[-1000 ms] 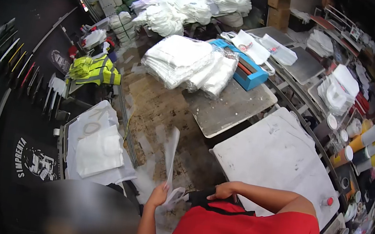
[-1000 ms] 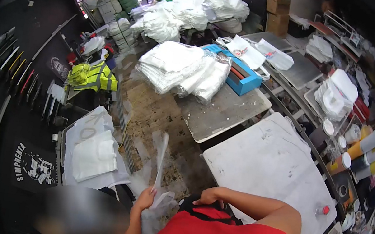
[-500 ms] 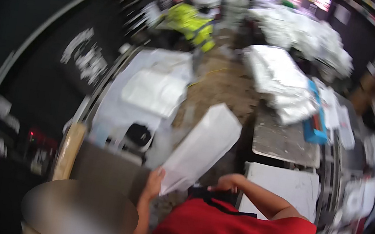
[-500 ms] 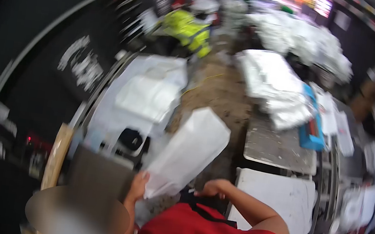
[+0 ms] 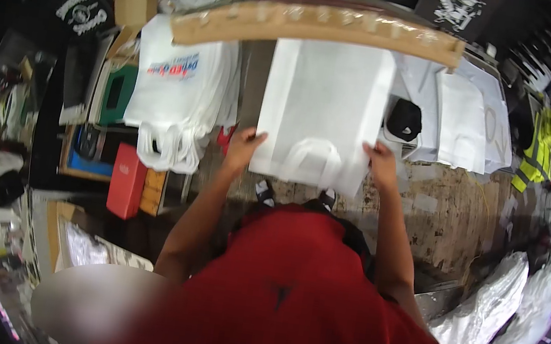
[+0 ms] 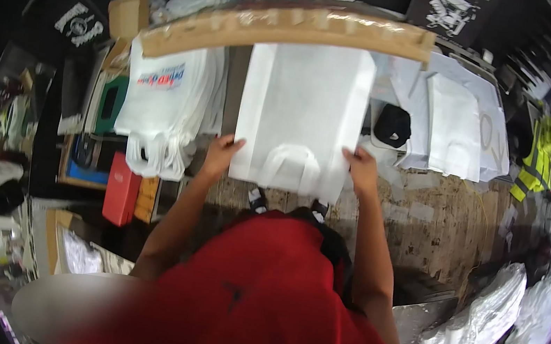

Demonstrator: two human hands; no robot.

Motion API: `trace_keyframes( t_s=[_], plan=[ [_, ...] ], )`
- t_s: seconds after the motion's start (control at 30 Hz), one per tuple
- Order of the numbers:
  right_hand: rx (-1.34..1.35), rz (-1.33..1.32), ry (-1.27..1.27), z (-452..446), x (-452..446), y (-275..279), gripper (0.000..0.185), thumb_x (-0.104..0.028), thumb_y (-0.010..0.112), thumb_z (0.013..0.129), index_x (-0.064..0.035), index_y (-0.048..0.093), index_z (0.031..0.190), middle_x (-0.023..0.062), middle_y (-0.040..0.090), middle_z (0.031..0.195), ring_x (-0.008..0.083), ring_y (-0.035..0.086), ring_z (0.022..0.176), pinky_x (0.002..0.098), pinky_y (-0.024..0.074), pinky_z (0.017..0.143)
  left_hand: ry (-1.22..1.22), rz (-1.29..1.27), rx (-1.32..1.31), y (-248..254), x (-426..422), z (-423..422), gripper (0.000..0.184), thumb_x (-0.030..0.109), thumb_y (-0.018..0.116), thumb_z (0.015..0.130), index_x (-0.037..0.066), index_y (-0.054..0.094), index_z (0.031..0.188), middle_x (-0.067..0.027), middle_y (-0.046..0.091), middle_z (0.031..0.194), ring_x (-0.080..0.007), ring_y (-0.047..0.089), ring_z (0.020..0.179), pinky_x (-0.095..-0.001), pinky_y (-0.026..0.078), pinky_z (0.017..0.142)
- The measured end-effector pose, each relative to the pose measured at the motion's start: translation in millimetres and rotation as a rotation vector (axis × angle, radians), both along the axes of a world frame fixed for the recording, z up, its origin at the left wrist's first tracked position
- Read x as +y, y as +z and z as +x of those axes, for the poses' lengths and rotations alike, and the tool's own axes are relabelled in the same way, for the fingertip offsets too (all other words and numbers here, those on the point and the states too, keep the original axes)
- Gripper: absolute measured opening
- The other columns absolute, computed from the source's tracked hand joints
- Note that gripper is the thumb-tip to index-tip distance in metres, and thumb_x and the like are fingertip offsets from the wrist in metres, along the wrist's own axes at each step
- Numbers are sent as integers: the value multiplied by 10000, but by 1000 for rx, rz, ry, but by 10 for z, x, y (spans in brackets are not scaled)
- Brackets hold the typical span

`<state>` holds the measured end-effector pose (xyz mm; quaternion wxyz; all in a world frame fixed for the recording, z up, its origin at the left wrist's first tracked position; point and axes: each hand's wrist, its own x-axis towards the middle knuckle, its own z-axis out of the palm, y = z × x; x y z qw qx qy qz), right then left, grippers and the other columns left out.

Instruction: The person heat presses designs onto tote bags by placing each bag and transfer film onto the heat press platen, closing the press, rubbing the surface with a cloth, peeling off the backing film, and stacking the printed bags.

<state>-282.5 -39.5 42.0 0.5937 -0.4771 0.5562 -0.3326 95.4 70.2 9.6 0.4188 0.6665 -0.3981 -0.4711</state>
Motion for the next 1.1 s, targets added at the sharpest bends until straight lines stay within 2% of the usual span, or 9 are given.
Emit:
trace_keyframes(
  t_s=[0.13,0.2,0.37,0.47,0.5,0.57,0.67,0.83,1.1],
  plan=[
    [-7,-136,-28,473,-712,-505,179,-172,774,858,-11,734,925,12,700,796,98,588,670,276,469,630,199,-226,-540,-86,-182,86,382,272,793,847,8,683,1101,-121,711,960,-213,667,860,-364,526,770],
    [331,-200,-117,631,-882,-555,241,-217,801,820,-11,742,929,42,707,771,132,603,652,310,475,632,339,-437,-781,-105,-220,-81,413,309,818,815,16,687,1075,-134,700,937,-246,666,862,-381,527,782],
    [506,-248,-211,838,-737,-523,266,-240,791,817,-8,742,939,91,719,764,201,653,691,347,508,685,-138,-254,-536,-363,-66,-796,510,433,802,798,37,671,1092,-160,679,1028,-296,665,920,-402,531,860],
    [481,-323,-297,816,-733,-666,192,-176,794,828,-1,732,875,65,693,721,153,598,642,312,474,653,-961,-129,-965,67,242,-1153,500,321,777,796,33,668,1191,-204,641,1276,-313,624,1158,-416,496,984],
    [445,-326,-300,786,-763,-722,232,-209,793,827,2,728,897,92,708,752,188,636,680,332,495,680,-965,-127,-960,-251,443,-1153,500,321,777,796,33,668,1191,-204,641,1276,-313,624,1158,-416,496,984],
    [410,-324,-310,759,-763,-733,273,-241,792,826,6,724,920,119,723,784,223,674,717,352,517,707,-779,-489,-572,-1133,889,-925,483,193,724,789,42,660,1242,-207,593,1363,-329,568,1245,-440,460,1041],
    [465,-331,-304,761,-678,-605,254,-231,798,823,0,722,899,118,725,777,232,682,710,355,526,701,-282,-240,-398,-791,1214,-686,442,139,679,810,26,651,1237,-166,638,1318,-303,601,1200,-423,473,1028],
    [573,-424,-274,636,-587,-497,263,-235,801,805,-17,740,938,136,734,789,264,718,731,369,544,690,372,-143,598,-717,1089,-206,297,263,720,908,7,676,1053,-96,704,1032,-145,660,958,-307,532,836],
    [567,-458,-54,447,-571,-400,398,-192,822,738,-12,735,1082,139,737,819,260,724,752,367,553,699,273,138,152,-387,762,-176,344,326,776,887,21,668,1004,-18,675,807,-103,607,659,-260,520,616]
  ],
)
